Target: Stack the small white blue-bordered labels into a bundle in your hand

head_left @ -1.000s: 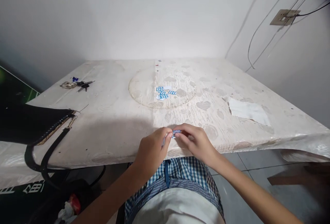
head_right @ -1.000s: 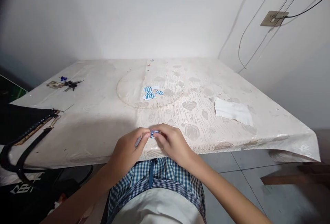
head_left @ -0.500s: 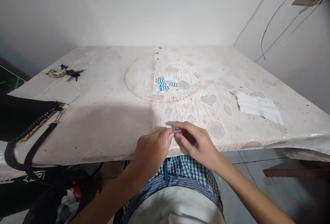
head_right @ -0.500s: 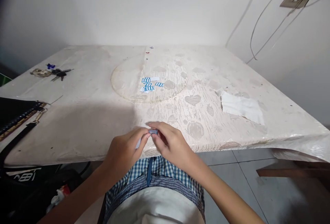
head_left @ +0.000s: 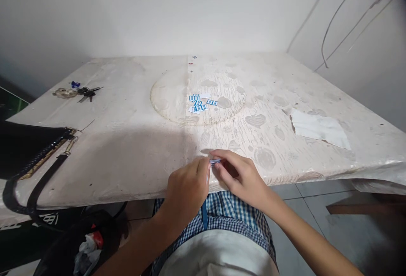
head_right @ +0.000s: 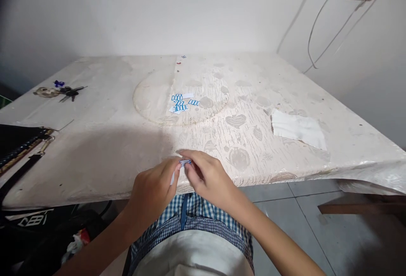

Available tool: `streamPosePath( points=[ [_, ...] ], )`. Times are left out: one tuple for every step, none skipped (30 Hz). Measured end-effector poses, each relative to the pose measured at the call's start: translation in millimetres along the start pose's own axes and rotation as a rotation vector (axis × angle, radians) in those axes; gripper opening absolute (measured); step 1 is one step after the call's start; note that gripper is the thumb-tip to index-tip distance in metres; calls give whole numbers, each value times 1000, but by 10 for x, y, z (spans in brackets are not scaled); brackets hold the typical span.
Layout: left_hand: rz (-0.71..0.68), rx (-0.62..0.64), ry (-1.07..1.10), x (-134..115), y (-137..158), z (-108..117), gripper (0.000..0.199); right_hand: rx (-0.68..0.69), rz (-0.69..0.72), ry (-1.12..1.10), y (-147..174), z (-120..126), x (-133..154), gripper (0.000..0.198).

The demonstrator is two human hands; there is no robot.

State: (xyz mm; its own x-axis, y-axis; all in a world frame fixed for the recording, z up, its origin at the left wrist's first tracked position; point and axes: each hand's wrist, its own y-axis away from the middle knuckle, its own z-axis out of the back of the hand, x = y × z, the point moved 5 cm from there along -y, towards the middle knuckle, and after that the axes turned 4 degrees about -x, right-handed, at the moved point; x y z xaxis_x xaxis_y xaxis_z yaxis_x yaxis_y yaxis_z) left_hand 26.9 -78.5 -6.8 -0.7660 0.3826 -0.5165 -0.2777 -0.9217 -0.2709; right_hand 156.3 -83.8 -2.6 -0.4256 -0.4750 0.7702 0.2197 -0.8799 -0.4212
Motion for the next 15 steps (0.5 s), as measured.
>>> streamPosePath(
  points=[
    [4,1,3,2,-2,0,25,-8,7,-14,-2,3,-3,29],
    [-1,1,-2,-1,-5,12,24,-13,4,-35,-5,5,-13,28],
    [4,-4,10,-3,-9,39,22,-18,-13,-68,-12,8,-29,27],
    [34,-9,62,6,-14,79,19,-25,-50,-118,-20,12,-54,26],
    [98,-5,173,29,-16,121,17,-34,-106,-191,-32,16,-85,24],
    [196,16,353,64,-12,153,16,-47,-179,-286,-44,20,-117,22],
    [323,59,597,101,2,160,15,-60,-261,-392,-56,20,-143,18],
    [458,123,878,122,28,142,16,-68,-339,-498,-67,17,-155,15],
    [580,195,1156,118,58,111,16,-65,-405,-593,-78,11,-147,13],
    [678,269,1396,94,88,77,17,-50,-453,-670,-89,9,-117,11],
    [763,332,1590,65,116,43,18,-27,-475,-727,-101,14,-63,10],
    [834,379,1735,39,141,10,19,2,-484,-762,-110,29,4,11],
    [892,409,1835,16,163,-23,22,23,-477,-786,-116,58,82,12],
    [942,429,1901,-7,185,-55,25,40,-462,-798,-120,95,166,14],
    [987,441,1939,-31,205,-83,28,42,-459,-787,-116,138,240,19]
  ],
)
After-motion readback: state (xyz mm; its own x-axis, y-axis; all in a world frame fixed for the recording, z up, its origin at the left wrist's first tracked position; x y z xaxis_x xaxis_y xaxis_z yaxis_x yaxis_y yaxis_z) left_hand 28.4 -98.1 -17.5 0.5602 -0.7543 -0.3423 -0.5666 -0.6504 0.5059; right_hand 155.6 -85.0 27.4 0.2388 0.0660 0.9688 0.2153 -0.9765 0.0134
